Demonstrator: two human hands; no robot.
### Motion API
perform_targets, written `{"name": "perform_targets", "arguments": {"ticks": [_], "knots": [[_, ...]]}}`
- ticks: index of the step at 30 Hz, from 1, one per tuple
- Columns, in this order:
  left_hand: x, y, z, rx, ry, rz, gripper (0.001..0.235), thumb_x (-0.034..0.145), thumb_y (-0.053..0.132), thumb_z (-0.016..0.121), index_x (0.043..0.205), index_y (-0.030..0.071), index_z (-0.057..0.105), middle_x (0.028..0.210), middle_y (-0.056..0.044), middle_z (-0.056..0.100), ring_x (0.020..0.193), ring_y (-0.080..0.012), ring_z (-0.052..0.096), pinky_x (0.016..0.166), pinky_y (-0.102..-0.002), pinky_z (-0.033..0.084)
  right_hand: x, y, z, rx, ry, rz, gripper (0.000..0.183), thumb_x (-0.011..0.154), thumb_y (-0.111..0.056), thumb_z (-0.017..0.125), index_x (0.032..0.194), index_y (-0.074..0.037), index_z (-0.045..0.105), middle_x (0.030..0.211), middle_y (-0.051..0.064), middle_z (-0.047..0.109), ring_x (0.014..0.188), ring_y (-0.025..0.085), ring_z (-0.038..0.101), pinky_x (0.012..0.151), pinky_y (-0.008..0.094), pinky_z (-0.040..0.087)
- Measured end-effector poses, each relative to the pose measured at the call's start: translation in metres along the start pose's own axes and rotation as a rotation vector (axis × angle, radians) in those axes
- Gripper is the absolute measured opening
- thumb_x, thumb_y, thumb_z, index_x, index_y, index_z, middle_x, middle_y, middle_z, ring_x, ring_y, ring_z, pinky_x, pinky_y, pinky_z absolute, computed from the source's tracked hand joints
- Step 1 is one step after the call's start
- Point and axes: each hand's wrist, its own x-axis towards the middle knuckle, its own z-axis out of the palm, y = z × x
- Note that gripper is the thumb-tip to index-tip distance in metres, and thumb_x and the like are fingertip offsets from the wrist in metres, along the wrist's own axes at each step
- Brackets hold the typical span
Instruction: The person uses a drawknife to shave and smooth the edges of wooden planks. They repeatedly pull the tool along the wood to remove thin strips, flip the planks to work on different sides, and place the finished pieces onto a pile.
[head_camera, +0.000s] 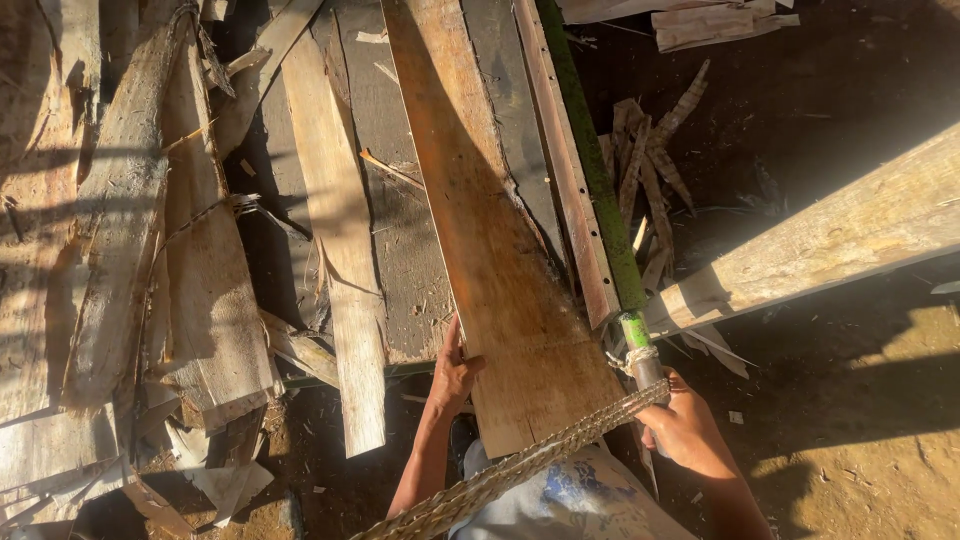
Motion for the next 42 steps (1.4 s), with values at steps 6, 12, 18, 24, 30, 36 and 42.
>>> {"name": "perform_targets", "arguments": {"ticks": [6,12,18,24,30,36,42], "knots": [[-0.019,0.004,0.01,-0.029,-0.071,0.1,0.097,0.082,-0.014,0.06,0.165,0.019,0.021,0.17,-0.006,0.03,0.151,-0.025,0.036,0.114,-0.041,0.04,0.016,0.019,-0.003,-0.039,-0.02,-0.106,0.033,0.084,-0.015,0.069,0.113,-0.003,0.057,0.065,0.009,0.064,0.049,0.018,0.063,0.046,0.035,0.052],[-0.007,-0.015,0.018,-0.06,-0.01,-0.037,0.096,0.082,-0.015,0.057,0.165,0.019,0.022,0.156,-0.013,0.047,0.137,-0.0279,0.05,0.107,-0.038,0.046,0.025,0.036,-0.005,-0.013,-0.03,-0.126,0.036,0.086,-0.024,0.075,0.11,-0.002,0.059,0.067,0.006,0.063,0.051,0.016,0.062,0.047,0.034,0.052],[-0.005,-0.032,0.022,-0.068,0.108,-0.219,0.101,0.084,-0.011,0.063,0.165,0.026,0.016,0.158,-0.013,0.035,0.136,-0.0291,0.049,0.106,-0.044,0.048,0.005,0.01,-0.001,-0.021,0.016,-0.107,0.042,0.084,-0.025,0.074,0.117,-0.004,0.057,0.065,0.008,0.06,0.049,0.018,0.06,0.044,0.034,0.048],[-0.039,-0.06,0.022,-0.027,0.012,-0.238,0.109,0.081,-0.02,0.068,0.162,0.027,0.014,0.167,-0.01,0.028,0.145,-0.0278,0.04,0.114,-0.047,0.047,-0.01,-0.013,-0.011,0.023,-0.019,-0.104,0.051,0.086,-0.024,0.073,0.129,-0.01,0.048,0.072,0.008,0.06,0.043,0.02,0.061,0.039,0.037,0.05],[0.003,-0.048,0.024,0.0,-0.078,-0.105,0.107,0.081,-0.023,0.061,0.164,0.025,0.015,0.168,-0.006,0.027,0.148,-0.026,0.037,0.115,-0.046,0.045,-0.022,-0.025,-0.013,0.114,-0.041,-0.151,0.051,0.086,-0.014,0.068,0.132,-0.006,0.048,0.073,0.011,0.059,0.04,0.019,0.056,0.035,0.037,0.046],[0.019,-0.049,0.036,0.039,-0.008,-0.14,0.102,0.082,-0.024,0.059,0.163,0.024,0.02,0.163,-0.011,0.036,0.144,-0.0287,0.044,0.113,-0.045,0.048,-0.036,-0.041,-0.016,0.104,-0.005,-0.159,0.055,0.085,-0.013,0.069,0.136,-0.007,0.048,0.075,0.012,0.057,0.041,0.018,0.055,0.036,0.035,0.045],[0.013,-0.073,0.048,-0.05,0.086,-0.145,0.099,0.084,-0.024,0.057,0.163,0.025,0.023,0.166,-0.009,0.03,0.146,-0.0283,0.04,0.115,-0.045,0.046,-0.026,-0.034,-0.016,0.203,-0.018,-0.089,0.058,0.083,-0.016,0.073,0.133,-0.008,0.047,0.076,0.008,0.057,0.039,0.018,0.054,0.035,0.036,0.045]]}}
